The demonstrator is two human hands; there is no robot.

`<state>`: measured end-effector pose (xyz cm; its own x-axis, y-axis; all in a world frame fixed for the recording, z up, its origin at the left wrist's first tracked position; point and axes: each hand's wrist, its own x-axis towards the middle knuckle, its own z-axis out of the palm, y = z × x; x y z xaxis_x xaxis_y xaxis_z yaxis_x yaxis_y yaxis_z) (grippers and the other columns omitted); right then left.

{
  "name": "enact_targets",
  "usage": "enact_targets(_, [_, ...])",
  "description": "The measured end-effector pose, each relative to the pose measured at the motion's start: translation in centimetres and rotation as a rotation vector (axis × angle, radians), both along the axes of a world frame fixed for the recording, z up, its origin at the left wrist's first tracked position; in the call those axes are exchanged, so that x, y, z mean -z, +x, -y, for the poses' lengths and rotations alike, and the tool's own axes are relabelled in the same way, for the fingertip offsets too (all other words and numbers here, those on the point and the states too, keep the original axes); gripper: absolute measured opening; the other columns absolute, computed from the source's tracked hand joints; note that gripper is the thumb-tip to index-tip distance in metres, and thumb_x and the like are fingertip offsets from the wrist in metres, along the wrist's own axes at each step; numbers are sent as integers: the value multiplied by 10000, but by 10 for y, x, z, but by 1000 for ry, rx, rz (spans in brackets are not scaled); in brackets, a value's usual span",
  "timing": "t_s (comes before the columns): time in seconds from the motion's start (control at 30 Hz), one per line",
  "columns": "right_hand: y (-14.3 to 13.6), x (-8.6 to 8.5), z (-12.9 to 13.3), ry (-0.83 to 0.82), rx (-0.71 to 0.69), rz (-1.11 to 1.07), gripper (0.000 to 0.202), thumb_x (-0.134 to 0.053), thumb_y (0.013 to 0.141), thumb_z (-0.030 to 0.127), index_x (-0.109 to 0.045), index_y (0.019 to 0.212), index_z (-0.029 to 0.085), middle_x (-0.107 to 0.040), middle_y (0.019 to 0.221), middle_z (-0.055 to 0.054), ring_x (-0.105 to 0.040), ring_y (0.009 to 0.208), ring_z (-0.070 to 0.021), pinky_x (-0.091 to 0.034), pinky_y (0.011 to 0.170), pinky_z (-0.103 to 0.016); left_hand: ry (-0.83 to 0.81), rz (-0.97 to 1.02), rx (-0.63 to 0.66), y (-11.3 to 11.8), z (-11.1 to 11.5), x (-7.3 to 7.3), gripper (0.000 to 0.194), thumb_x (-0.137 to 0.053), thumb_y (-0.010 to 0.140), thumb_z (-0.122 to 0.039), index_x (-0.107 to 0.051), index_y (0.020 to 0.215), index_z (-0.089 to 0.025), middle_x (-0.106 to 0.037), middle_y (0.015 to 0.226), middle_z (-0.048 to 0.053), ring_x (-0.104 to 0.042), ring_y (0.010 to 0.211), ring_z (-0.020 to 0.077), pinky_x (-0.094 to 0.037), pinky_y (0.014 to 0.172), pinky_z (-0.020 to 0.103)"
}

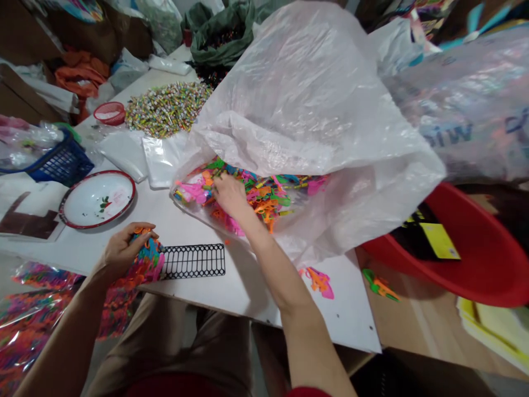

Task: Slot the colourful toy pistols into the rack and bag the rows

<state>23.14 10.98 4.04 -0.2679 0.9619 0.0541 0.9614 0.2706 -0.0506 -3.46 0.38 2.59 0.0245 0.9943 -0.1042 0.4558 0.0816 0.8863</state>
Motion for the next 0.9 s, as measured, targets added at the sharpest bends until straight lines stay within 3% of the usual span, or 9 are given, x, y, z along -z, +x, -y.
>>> enact_targets(0.13, [-26, 36, 60, -246, 26, -119, 222, -486, 948, 289, -666, 1038, 196, -664, 1059, -88, -625, 919, -204, -456, 747, -269, 19, 1, 14, 0, 1, -1, 461, -595, 780, -571, -643, 997, -166, -715, 842, 73, -658, 754, 198, -526, 697, 312])
enact_targets(0.23, [-53, 54, 78, -277, 15, -125, 229, -487, 936, 249, -669, 1050, 168, -671, 1060, -118, -634, 972, -224, -469, 783, -281, 40, 9, 32, -1, 2, -1, 463, -588, 802, -564, -638, 1020, -159, -707, 856, 71, -642, 758, 184, -513, 706, 302])
enact_targets(0.43, [-67, 53, 71, -292, 50, -226, 220, -517, 910, 212, -664, 1036, 109, -684, 1030, -164, -644, 961, -252, -471, 779, -303, 59, 29, 20, -2, 4, 1, 446, -591, 815, -554, -635, 1008, -155, -690, 842, 61, -617, 717, 158, -491, 657, 267])
enact_targets(0.57, [-63, 56, 89, -301, 72, -688, 193, -595, 869, 273, -646, 993, 134, -699, 872, -61, -634, 796, -171, -451, 705, -243, 61, 38, 35, -2, 3, 1, 443, -596, 818, -542, -630, 1028, -153, -690, 849, 60, -618, 719, 157, -493, 650, 263])
enact_targets(0.67, [-75, 66, 112, -352, 3, -938, 184, -582, 826, 174, -631, 1002, 150, -681, 827, -13, -611, 719, -138, -442, 662, -217, 68, 45, 36, -2, 3, 0, 438, -608, 817, -525, -624, 1040, -149, -687, 840, 55, -616, 706, 153, -496, 650, 263])
enact_targets(0.77, [-91, 74, 121, -390, 12, -981, 243, -519, 811, 77, -627, 1012, 161, -684, 884, -26, -627, 791, -152, -455, 701, -224, 70, 26, 40, -2, 3, -1, 429, -605, 825, -516, -621, 1041, -146, -686, 840, 56, -613, 710, 151, -495, 658, 262])
enact_targets(0.9, [-100, 75, 112, -360, -119, -882, 202, -505, 880, 135, -597, 1057, 164, -659, 1009, -58, -615, 913, -173, -448, 775, -242, 77, 2, 45, 0, 4, -3, 438, -588, 837, -514, -616, 1071, -144, -689, 860, 63, -622, 731, 157, -493, 676, 263])
